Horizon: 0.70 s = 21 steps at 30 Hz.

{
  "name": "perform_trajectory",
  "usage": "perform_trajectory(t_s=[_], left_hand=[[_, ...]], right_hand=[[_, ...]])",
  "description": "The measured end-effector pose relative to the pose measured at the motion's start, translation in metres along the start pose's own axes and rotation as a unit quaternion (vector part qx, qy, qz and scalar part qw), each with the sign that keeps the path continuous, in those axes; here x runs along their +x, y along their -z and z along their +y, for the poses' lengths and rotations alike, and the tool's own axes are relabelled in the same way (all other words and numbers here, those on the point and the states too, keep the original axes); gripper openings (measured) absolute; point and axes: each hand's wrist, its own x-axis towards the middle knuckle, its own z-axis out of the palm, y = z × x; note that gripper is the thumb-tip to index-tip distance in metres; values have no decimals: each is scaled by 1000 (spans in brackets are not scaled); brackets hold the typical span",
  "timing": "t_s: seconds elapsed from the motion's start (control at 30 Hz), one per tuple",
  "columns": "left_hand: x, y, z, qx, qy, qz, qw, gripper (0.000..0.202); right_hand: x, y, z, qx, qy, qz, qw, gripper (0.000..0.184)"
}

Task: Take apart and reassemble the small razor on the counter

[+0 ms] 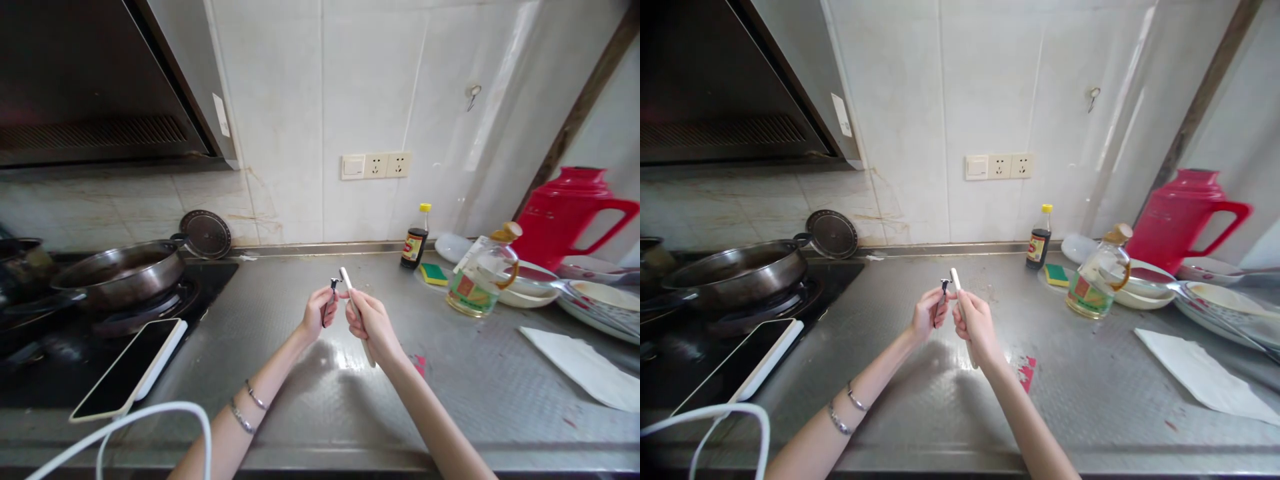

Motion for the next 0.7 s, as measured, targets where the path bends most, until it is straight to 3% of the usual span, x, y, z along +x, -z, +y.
perform_trajectory(t_s=[0.7], left_hand=[[-4,-5,-9,-18,2,-24,1000,28]], right_hand=[[-20,-16,5,-32,0,22,999,35]])
